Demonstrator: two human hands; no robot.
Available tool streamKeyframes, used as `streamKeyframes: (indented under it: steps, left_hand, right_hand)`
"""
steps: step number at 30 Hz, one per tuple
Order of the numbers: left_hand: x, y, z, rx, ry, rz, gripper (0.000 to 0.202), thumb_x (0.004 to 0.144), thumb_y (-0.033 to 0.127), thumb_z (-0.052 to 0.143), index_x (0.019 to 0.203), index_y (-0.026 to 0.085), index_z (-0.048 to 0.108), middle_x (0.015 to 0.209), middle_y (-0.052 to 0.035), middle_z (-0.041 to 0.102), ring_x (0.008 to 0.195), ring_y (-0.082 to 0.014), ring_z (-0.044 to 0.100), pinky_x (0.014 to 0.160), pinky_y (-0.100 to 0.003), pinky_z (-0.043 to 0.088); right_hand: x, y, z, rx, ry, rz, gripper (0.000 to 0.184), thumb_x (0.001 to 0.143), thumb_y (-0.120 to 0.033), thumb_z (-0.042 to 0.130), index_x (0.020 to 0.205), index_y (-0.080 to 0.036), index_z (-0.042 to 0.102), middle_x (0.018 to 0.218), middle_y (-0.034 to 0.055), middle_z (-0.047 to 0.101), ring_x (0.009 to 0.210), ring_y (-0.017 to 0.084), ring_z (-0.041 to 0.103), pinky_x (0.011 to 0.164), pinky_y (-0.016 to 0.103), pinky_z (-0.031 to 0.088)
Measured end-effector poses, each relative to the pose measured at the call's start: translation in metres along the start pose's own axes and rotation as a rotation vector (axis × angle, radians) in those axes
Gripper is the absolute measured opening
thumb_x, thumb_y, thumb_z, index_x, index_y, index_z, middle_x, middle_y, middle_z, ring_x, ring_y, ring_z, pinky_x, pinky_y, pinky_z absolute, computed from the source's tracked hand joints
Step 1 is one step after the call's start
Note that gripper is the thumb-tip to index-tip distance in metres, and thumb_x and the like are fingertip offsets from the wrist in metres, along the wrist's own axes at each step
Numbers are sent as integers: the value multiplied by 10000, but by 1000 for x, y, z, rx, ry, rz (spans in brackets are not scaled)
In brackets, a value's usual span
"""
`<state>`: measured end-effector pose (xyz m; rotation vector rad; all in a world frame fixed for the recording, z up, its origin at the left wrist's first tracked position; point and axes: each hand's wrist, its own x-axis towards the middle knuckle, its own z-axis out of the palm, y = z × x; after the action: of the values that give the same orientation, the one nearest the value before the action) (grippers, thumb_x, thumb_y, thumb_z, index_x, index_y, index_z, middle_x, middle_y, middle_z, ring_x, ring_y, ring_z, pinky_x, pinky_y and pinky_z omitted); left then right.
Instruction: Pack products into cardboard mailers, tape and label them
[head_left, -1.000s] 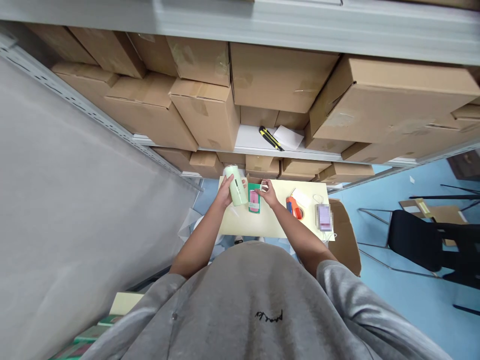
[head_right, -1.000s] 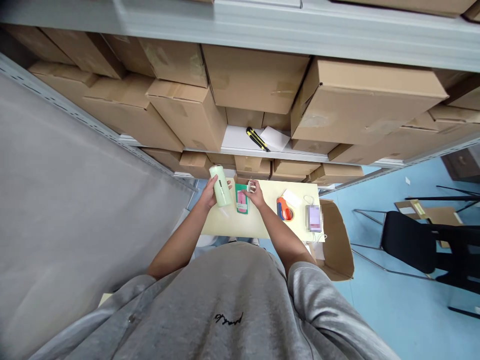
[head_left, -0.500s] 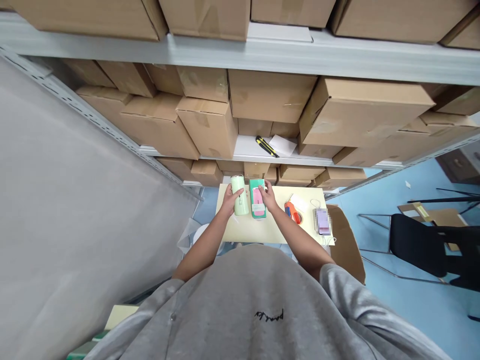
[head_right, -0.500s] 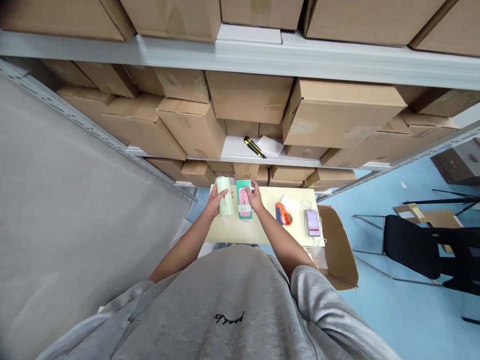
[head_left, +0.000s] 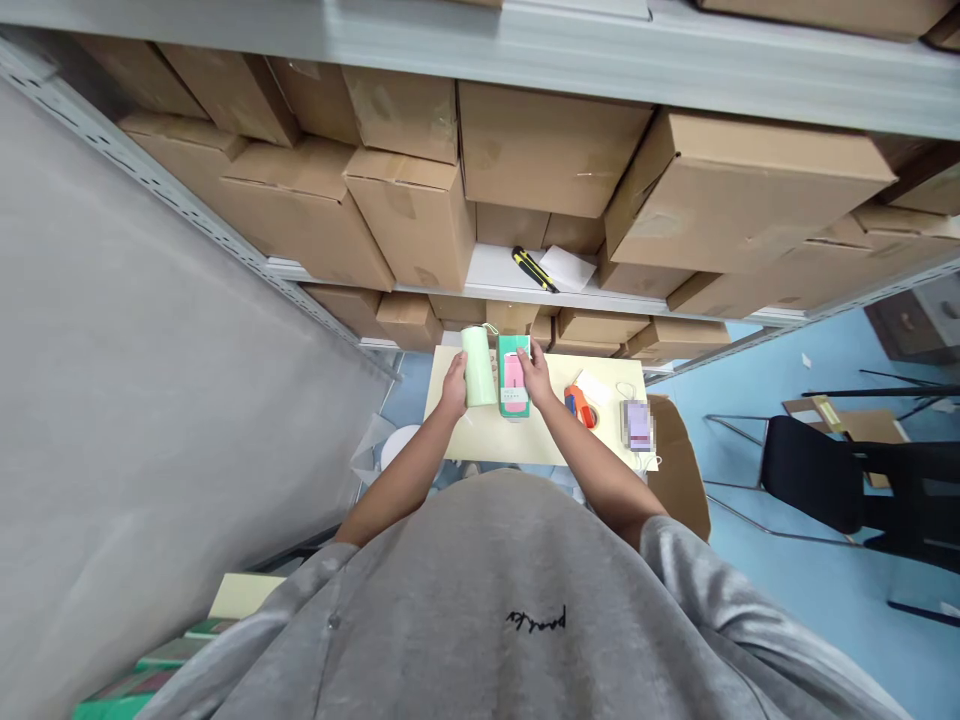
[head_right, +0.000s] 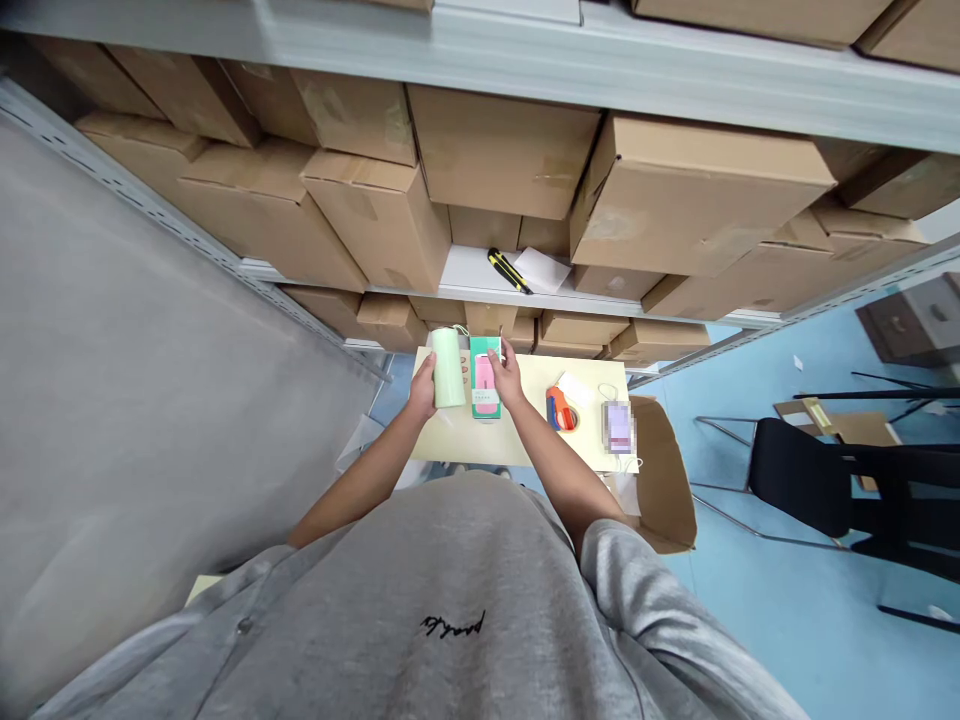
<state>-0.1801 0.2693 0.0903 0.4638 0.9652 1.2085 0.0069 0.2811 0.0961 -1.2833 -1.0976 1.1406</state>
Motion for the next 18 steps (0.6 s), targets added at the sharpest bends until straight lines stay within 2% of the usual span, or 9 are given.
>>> streamKeyframes:
  steps: [2, 6, 8, 12, 16, 18]
  left_hand:
    - [-2, -1, 0, -2, -26, 6, 685, 768, 708, 820, 1210, 226, 615, 1022, -63, 763, 963, -247, 772, 850, -376, 626]
    - [-7, 1, 1, 71, -65, 68, 718, 686, 502, 958, 1265, 251, 618, 1023, -46, 776, 984, -262, 776, 899, -394, 611]
    - [-9, 3, 1, 90, -87, 98, 719, 666, 453, 971, 1270, 242, 644, 1048, -56, 785, 1029, -278, 770, 937, -408, 601]
    - [-12, 7, 3, 32, -125, 99, 657, 715, 487, 931, 1256, 212, 679, 1116, -99, 796, 1154, -316, 739, 994, -433, 585]
    - [-14, 9, 6, -77, -120, -8, 654, 759, 615, 861, 1215, 186, 673, 1151, -142, 788, 1188, -346, 731, 988, -460, 593]
    - [-15, 10, 5, -73, -98, -40, 647, 723, 592, 896, 1181, 198, 664, 1130, -136, 791, 1176, -347, 739, 983, -460, 596]
  right_hand:
    - [0, 2, -1, 29, 4, 16, 768, 928, -700, 614, 1575, -308, 478, 1454, 74, 664, 1259, 261, 659, 1110, 449, 541]
    - [1, 4, -3, 42, 21, 34, 793, 906, -696, 644, 1579, -312, 476, 1460, 76, 660, 1261, 271, 658, 1104, 464, 541]
    - [2, 6, -3, 58, 21, 33, 803, 900, -692, 654, 1582, -308, 475, 1446, 81, 670, 1263, 278, 658, 1103, 468, 539]
    - [1, 7, -2, 67, 14, 15, 803, 902, -695, 644, 1582, -303, 478, 1441, 82, 676, 1239, 277, 670, 1107, 476, 537]
    - [0, 6, 0, 9, 7, 0, 740, 927, -677, 599, 1558, -299, 509, 1475, 81, 652, 1290, 276, 637, 1113, 481, 530]
    - [0, 4, 0, -21, -1, 0, 698, 942, -665, 569, 1532, -293, 542, 1468, 83, 656, 1332, 284, 606, 1108, 481, 526]
